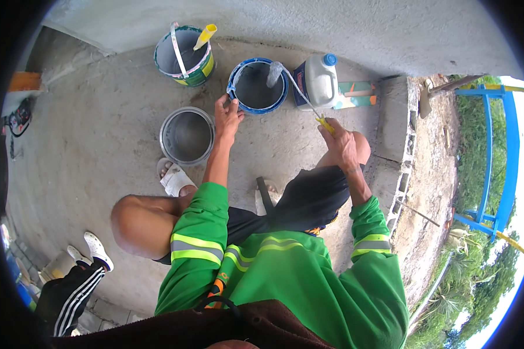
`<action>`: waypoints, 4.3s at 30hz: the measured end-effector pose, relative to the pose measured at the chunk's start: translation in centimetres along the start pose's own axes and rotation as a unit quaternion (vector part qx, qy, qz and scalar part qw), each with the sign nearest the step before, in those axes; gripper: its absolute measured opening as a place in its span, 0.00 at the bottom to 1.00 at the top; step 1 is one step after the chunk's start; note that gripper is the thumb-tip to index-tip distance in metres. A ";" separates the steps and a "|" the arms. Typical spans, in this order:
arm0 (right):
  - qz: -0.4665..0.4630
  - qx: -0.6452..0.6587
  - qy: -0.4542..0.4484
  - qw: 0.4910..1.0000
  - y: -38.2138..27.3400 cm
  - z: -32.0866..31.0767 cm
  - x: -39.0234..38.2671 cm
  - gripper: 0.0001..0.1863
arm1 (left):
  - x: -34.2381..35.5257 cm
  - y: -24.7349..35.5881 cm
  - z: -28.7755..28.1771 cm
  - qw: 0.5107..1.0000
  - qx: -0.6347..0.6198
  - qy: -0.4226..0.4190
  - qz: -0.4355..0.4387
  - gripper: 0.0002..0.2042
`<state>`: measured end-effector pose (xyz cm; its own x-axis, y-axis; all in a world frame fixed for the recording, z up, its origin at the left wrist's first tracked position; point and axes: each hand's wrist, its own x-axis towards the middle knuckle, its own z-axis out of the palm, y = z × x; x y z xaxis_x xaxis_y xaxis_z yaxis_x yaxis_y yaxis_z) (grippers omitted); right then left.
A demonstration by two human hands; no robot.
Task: The person stirs a grey liquid in a small bucket using a yellow-handled stick, then uses a paint roller to mix the contents of a larger bucket. They continue stirring the small bucket with the stick.
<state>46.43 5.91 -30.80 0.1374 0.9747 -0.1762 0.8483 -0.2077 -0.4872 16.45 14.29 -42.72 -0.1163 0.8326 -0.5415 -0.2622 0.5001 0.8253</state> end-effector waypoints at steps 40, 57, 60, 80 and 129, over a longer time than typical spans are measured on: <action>0.035 0.045 0.021 0.998 -3.3 1.4 -3.0 0.20 | 0.2 -0.4 -0.1 1.000 -0.010 -0.008 0.005 0.24; -0.054 -0.048 -0.029 0.997 -3.3 -2.3 -1.3 0.18 | 0.1 -0.3 -0.4 1.000 -0.011 -0.003 0.006 0.26; -0.097 -0.123 -0.046 0.987 -2.5 -4.1 0.1 0.17 | 0.2 -0.3 -0.4 1.000 -0.012 -0.007 0.006 0.26; -0.212 -0.063 -0.103 0.970 0.5 -6.2 -1.3 0.18 | 0.0 0.3 -0.1 0.997 -0.072 0.020 -0.013 0.26; -0.133 -0.325 -0.181 0.919 -17.9 -8.1 6.7 0.14 | 2.1 -3.8 0.1 0.997 -0.003 0.048 0.055 0.30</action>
<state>36.35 16.79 -16.34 -0.1987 0.8684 -0.4542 0.9696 0.2418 0.0382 17.26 14.18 -46.99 -0.2365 0.8553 -0.4609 -0.2487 0.4053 0.8797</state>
